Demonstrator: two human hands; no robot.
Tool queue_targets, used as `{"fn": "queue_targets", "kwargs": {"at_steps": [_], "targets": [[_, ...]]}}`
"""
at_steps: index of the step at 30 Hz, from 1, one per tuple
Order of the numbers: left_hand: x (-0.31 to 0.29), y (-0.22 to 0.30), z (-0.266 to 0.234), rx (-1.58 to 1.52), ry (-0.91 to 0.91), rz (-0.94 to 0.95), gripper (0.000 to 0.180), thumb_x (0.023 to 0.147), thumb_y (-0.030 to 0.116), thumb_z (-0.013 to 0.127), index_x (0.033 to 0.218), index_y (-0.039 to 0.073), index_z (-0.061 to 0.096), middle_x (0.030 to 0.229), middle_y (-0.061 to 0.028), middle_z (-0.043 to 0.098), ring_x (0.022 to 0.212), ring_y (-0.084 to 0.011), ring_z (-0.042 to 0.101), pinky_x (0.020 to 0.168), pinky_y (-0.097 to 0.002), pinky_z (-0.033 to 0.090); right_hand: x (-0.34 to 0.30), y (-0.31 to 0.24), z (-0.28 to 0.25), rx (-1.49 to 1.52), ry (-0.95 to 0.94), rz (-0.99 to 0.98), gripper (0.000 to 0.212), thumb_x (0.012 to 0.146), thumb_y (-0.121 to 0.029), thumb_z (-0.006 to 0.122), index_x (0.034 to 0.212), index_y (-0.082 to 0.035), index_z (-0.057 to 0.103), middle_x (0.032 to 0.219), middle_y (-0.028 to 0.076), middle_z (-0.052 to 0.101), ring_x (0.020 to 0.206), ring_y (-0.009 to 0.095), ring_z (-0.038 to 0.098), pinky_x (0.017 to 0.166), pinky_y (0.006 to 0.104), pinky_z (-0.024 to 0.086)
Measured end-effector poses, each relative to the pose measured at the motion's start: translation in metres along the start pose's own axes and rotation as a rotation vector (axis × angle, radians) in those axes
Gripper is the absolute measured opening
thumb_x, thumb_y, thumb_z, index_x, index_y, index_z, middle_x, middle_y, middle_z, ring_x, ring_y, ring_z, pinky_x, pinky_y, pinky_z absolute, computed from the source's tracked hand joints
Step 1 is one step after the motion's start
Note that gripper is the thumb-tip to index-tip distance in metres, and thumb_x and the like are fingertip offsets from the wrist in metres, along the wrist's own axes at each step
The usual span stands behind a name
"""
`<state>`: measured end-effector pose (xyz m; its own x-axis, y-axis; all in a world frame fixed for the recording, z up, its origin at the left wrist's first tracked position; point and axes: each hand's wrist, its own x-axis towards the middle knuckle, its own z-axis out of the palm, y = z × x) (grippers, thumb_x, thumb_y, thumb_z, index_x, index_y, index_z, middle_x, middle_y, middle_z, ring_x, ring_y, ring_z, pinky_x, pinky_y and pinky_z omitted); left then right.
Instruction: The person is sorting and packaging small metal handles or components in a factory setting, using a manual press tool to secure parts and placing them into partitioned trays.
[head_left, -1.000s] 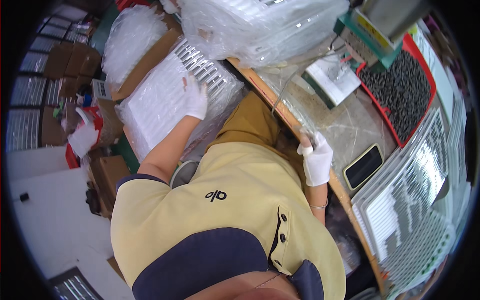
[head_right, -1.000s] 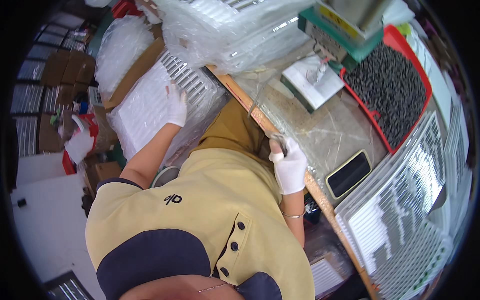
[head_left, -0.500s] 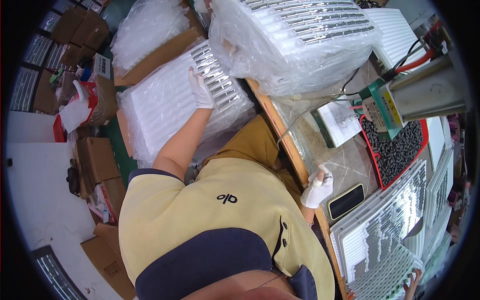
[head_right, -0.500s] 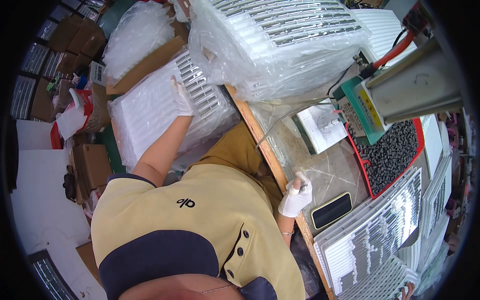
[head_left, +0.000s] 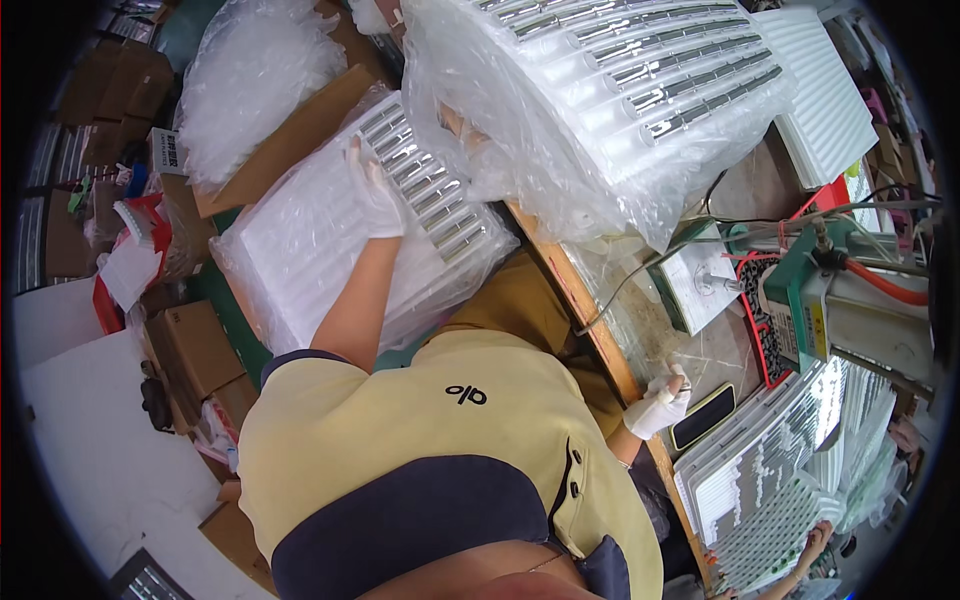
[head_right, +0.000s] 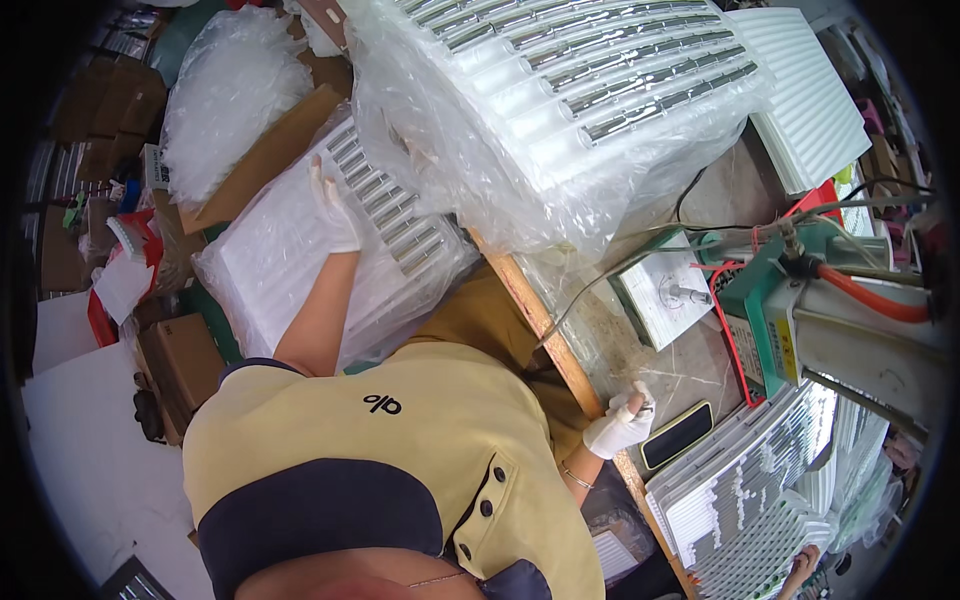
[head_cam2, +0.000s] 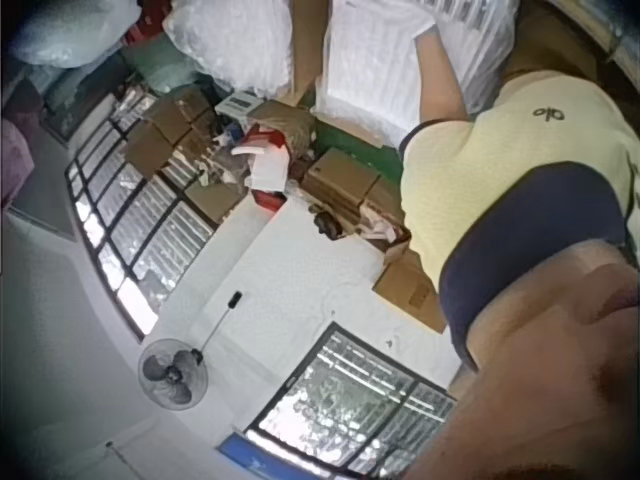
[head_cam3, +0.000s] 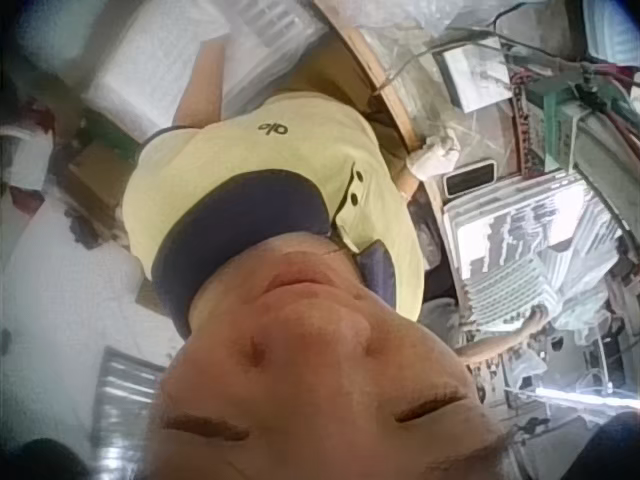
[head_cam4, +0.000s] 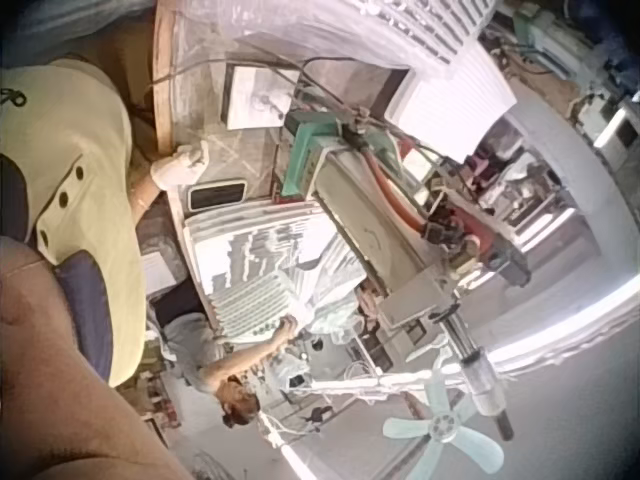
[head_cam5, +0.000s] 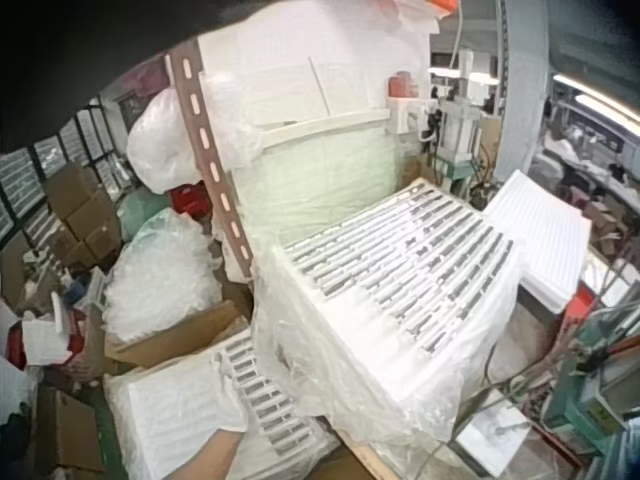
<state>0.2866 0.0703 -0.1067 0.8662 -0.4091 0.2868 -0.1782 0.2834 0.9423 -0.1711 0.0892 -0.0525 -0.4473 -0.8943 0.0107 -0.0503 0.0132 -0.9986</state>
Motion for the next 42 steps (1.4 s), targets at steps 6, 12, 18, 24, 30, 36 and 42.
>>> {"fn": "queue_targets", "kwargs": {"at_steps": [6, 12, 18, 24, 30, 36, 42], "targets": [[0.052, -0.026, -0.013, 1.055, -0.087, 0.044, 0.059, 0.094, 0.033, 0.039, 0.139, -0.002, 0.024, 0.143, -0.0277, 0.024, 0.133, -0.046, 0.022, 0.11, -0.0501, 0.015, -0.001, -0.006, 0.008, -0.039, -0.006, 0.016, 0.032, 0.088, -0.028, 0.062, 0.093, 0.004, 0.061, 0.058, -0.003, 0.047, 0.05, 0.004, 0.039, 0.045, 0.0197, 0.025], [0.043, -0.011, 0.01, 1.463, -0.29, 0.013, 0.057, 0.092, 0.031, 0.044, 0.136, -0.002, 0.03, 0.144, -0.0263, 0.023, 0.133, -0.0445, 0.023, 0.108, -0.0537, 0.02, -0.001, -0.01, 0.008, -0.08, -0.013, 0.017, 0.035, 0.088, -0.032, 0.064, 0.092, 0.002, 0.061, 0.058, -0.003, 0.046, 0.05, 0.005, 0.039, 0.045, 0.0199, 0.026], [-0.004, 0.016, 0.032, 1.445, -0.378, 0.353, 0.065, 0.083, 0.035, 0.054, 0.133, -0.004, 0.037, 0.141, -0.0252, 0.028, 0.133, -0.0423, 0.024, 0.108, -0.0538, 0.021, -0.001, -0.005, -0.001, -0.093, -0.031, -0.018, 0.03, 0.088, -0.031, 0.064, 0.091, -0.001, 0.062, 0.061, -0.003, 0.049, 0.051, 0.005, 0.041, 0.046, 0.0198, 0.028], [-0.04, 0.018, 0.04, 1.559, -0.523, 0.335, 0.056, 0.083, 0.033, 0.054, 0.123, -0.005, 0.048, 0.136, -0.0245, 0.037, 0.133, -0.0397, 0.026, 0.108, -0.0513, 0.021, -0.002, -0.005, -0.001, -0.152, -0.138, -0.102, 0.016, 0.088, -0.015, 0.062, 0.092, 0.0, 0.065, 0.077, 0.001, 0.062, 0.058, 0.005, 0.047, 0.052, 0.0195, 0.037], [-0.015, 0.022, 0.037, 0.954, -0.318, 0.144, 0.048, 0.081, 0.02, 0.055, 0.123, -0.003, 0.049, 0.131, -0.0222, 0.045, 0.126, -0.0407, 0.034, 0.106, -0.0476, 0.027, 0.0, 0.0, -0.007, -0.058, -0.215, -0.099, 0.021, 0.088, -0.018, 0.062, 0.098, 0.001, 0.063, 0.089, 0.004, 0.066, 0.063, 0.004, 0.048, 0.058, 0.0197, 0.041], [0.012, 0.158, 0.109, 0.599, -0.265, 0.911, 0.05, 0.076, 0.017, 0.064, 0.121, 0.0, 0.05, 0.127, -0.02, 0.048, 0.122, -0.04, 0.039, 0.102, -0.0468, 0.03, -0.004, -0.013, -0.006, 0.058, -0.308, 0.018, 0.027, 0.09, -0.025, 0.06, 0.099, 0.0, 0.063, 0.089, 0.004, 0.066, 0.061, 0.006, 0.048, 0.058, 0.021, 0.041], [0.036, 0.12, 0.12, 0.658, -0.48, 0.978, 0.054, 0.07, 0.015, 0.07, 0.118, 0.002, 0.052, 0.12, -0.0185, 0.051, 0.113, -0.037, 0.047, 0.097, -0.0441, 0.035, -0.004, -0.008, -0.002, 0.017, -0.249, 0.003, 0.025, 0.089, -0.022, 0.062, 0.099, 0.0, 0.064, 0.083, 0.002, 0.063, 0.062, 0.006, 0.047, 0.058, 0.0205, 0.04]]}}
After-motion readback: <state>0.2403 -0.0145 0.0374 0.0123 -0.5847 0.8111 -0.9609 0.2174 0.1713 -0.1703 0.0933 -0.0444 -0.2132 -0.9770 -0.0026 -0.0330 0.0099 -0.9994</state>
